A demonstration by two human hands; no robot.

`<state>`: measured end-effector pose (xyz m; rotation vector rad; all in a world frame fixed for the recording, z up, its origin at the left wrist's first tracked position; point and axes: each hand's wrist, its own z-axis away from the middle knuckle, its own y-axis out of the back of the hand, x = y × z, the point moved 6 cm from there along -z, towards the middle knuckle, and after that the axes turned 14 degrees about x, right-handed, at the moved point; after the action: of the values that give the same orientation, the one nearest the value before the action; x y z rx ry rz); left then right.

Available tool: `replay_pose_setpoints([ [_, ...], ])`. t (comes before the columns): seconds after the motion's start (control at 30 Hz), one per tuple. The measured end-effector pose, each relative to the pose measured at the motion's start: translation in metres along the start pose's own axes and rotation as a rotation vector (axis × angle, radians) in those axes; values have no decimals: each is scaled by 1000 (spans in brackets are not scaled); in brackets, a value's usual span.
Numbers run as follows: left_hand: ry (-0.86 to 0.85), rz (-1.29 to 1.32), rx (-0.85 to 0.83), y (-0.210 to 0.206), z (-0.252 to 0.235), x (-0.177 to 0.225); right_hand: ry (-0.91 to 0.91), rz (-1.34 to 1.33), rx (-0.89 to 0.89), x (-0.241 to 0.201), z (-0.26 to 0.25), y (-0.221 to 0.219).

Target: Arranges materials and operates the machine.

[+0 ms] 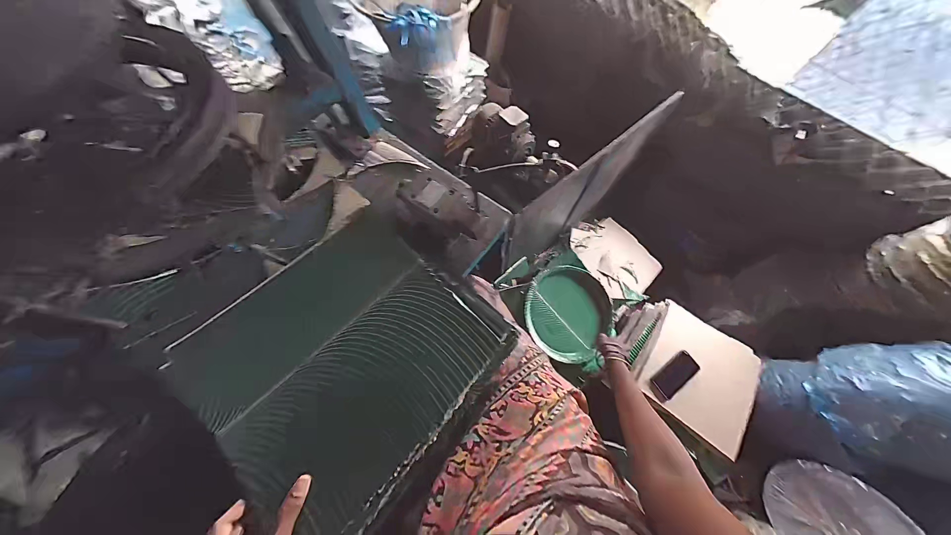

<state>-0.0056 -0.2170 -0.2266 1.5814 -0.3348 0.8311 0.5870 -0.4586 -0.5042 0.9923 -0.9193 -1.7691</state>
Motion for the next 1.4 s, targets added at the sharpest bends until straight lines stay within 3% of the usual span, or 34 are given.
replay_pose_setpoints([
  [0.07,-33,46,83,11,-4,-4,213,-95,121,-53,19,36],
  [0.13,-180,41,234,22,-7,-4,544,-344,166,-114,50,62],
  [0.23,-336,91,460,39,-3,10,988,-677,169,-185,133,105],
  [0.33,-231,444,364,56,1,32,1312,-848,303,-225,203,146],
  [0.4,-151,591,303,67,-10,46,1410,-911,390,-243,231,160],
  [0.53,-53,641,315,75,-73,75,1434,-982,338,-257,251,161],
  [0.67,-66,751,379,65,-194,114,1401,-1030,289,-255,263,160],
  [0.77,-63,668,423,51,-296,133,1353,-1002,224,-249,278,165],
  [0.83,-79,572,445,52,-328,152,1340,-995,205,-246,282,168],
  [0.93,-63,509,385,61,-339,179,1350,-990,241,-249,284,176],
  [1.07,-68,502,354,58,-337,164,1404,-993,233,-272,276,175],
  [1.27,-68,458,386,66,-347,161,1469,-992,354,-346,307,184],
  [1.4,23,553,372,67,-352,159,1436,-740,434,-408,318,181],
])
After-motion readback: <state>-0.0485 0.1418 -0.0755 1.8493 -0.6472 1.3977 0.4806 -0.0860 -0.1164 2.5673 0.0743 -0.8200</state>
